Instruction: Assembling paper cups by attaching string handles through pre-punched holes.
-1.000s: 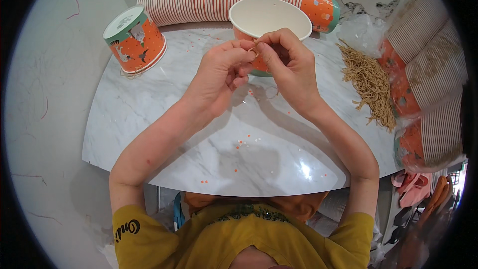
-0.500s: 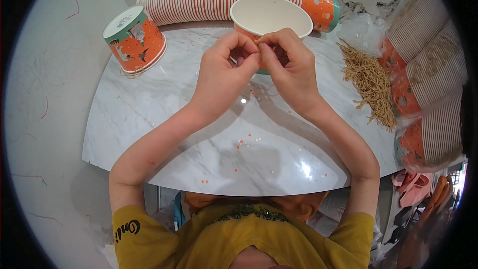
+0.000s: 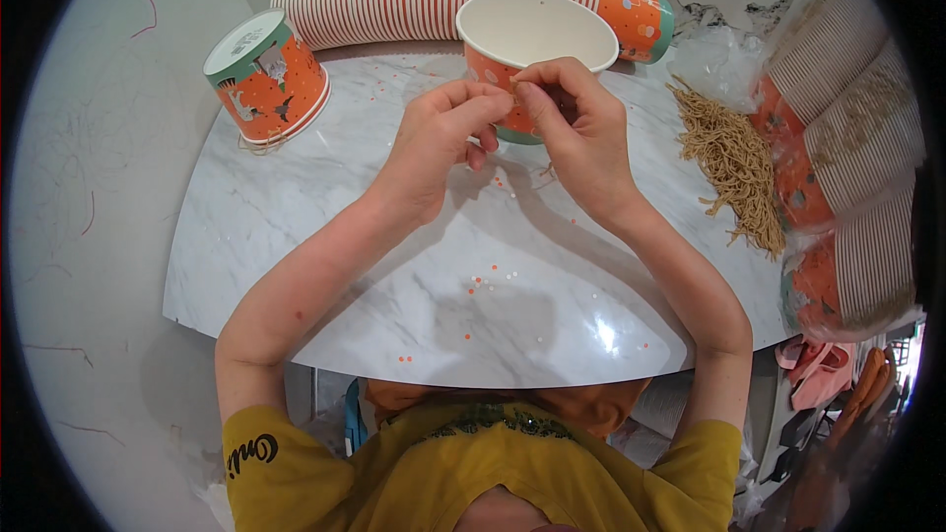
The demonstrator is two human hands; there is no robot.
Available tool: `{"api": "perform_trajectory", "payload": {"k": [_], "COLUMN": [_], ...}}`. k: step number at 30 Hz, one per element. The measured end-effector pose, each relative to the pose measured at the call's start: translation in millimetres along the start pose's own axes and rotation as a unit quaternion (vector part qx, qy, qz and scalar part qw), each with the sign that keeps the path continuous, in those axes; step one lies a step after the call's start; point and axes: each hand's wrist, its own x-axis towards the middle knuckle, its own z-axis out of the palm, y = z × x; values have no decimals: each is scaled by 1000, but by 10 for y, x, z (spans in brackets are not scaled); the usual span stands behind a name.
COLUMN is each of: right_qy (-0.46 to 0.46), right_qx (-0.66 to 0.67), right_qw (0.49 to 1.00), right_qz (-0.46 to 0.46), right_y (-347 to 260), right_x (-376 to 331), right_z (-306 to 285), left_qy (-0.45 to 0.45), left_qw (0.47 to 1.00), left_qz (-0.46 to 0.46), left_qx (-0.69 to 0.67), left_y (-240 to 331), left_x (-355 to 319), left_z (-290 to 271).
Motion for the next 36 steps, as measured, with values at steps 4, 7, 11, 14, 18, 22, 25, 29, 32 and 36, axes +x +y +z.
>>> {"api": "perform_trajectory", "payload": {"k": [4, 7, 11, 14, 18, 22, 25, 29, 32, 36], "right_qy": [5, -5, 3, 18, 18, 22, 16, 7, -6, 7], "right_qx": [50, 35, -19, -78, -62, -51, -46, -53, -71, -100], "right_qw": [999, 999, 999, 993, 995, 996, 997, 996, 994, 988], "right_qz": [8, 4, -30, -91, -71, -67, -62, -71, -88, -116], "right_y": [17, 45, -7, -7, 14, 4, 27, 39, 27, 35], "right_x": [-6, -12, -9, -5, -5, -6, -24, -28, -34, -32], "right_z": [34, 16, 29, 19, 37, 33, 61, 59, 61, 65], "left_qy": [-4, 8, 9, -14, -49, -37, -19, 6, 10, 12], "left_qw": [1000, 999, 997, 993, 993, 993, 991, 991, 990, 992], "left_qz": [-15, -15, -8, -12, -4, -6, 14, 14, -2, -22], "left_qx": [-14, -36, -80, -118, -110, -111, -129, -137, -139, -124], "left_y": [-7, -16, 11, 9, 18, 26, 37, 17, 7, -18], "left_x": [-9, 17, 28, 36, 18, 33, 67, 85, 92, 84], "left_z": [20, 25, -4, -37, -43, -7, -17, -38, -49, -31]}}
